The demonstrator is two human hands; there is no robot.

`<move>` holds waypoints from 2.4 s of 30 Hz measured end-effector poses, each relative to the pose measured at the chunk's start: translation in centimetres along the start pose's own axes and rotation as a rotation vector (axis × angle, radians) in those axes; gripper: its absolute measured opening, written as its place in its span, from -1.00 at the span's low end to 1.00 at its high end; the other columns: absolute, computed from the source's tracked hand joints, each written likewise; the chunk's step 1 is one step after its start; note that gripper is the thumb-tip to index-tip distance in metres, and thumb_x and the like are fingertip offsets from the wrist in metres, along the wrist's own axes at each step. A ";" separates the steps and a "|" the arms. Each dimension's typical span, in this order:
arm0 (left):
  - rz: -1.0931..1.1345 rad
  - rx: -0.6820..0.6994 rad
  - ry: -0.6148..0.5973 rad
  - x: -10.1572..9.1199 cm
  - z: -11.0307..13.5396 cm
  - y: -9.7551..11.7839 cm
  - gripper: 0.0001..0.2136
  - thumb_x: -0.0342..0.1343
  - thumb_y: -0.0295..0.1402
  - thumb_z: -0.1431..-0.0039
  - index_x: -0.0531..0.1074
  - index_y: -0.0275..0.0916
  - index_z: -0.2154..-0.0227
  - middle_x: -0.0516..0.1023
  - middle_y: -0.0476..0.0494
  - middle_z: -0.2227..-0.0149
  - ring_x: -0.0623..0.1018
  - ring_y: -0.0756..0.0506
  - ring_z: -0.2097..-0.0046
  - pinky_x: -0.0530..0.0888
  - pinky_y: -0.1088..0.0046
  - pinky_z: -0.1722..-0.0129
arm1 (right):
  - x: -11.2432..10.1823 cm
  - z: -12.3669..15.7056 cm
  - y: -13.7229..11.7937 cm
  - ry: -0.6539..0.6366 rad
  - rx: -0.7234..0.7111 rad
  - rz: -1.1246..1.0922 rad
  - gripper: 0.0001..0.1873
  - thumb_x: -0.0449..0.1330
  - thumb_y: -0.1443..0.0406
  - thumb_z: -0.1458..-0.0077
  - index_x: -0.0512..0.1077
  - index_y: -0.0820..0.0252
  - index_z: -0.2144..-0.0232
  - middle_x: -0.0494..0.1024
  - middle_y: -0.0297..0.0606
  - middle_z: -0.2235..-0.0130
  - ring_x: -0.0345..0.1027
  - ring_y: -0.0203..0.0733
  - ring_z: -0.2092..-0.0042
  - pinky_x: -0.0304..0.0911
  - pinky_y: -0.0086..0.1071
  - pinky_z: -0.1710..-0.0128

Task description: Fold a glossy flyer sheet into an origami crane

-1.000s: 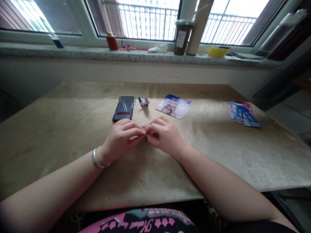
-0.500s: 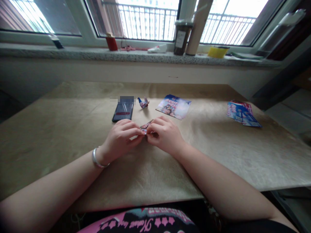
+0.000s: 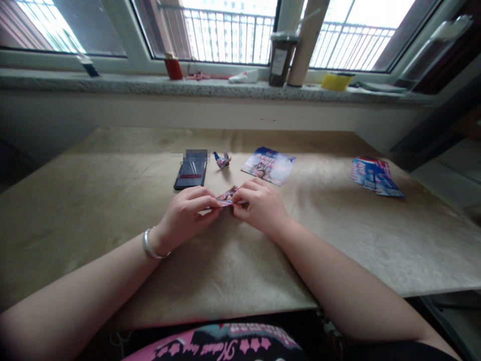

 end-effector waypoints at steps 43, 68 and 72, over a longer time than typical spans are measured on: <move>0.769 -0.659 0.132 1.1 0.5 -2.1 -0.84 0.14 -0.35 -0.09 0.39 -0.27 0.26 0.43 -0.13 0.20 0.49 0.01 0.25 0.55 0.50 0.34 | 0.6 0.2 2.0 -0.048 0.023 -0.139 -0.93 0.19 0.32 -0.06 0.48 0.12 0.43 0.54 -0.27 0.32 0.38 -0.22 0.26 0.27 -0.31 0.19; 0.148 -0.207 -0.026 -0.2 0.3 -1.0 -0.76 -0.07 -0.32 -0.29 0.48 -0.24 0.19 0.50 -0.15 0.21 0.47 -0.06 0.18 0.41 0.35 0.13 | -0.4 0.4 1.9 -0.044 0.143 0.066 -0.88 0.18 0.35 -0.03 0.52 0.06 0.40 0.51 -0.34 0.35 0.32 -0.31 0.42 0.18 -0.42 0.40; -0.057 -0.235 -0.099 -0.1 0.3 -1.4 -0.81 0.01 -0.31 -0.23 0.52 -0.20 0.27 0.50 -0.14 0.15 0.47 -0.11 0.16 0.36 0.27 0.10 | -0.8 0.5 1.8 -0.134 0.048 0.167 -0.92 0.19 0.33 -0.03 0.50 0.07 0.43 0.54 -0.35 0.33 0.35 -0.28 0.39 0.09 -0.42 0.44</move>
Point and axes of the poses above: each hand's wrist, its own z-axis away from the middle knuckle, its own x-axis out of the palm, y = z × x, the point moved 1 cm from there along -z, towards the middle knuckle
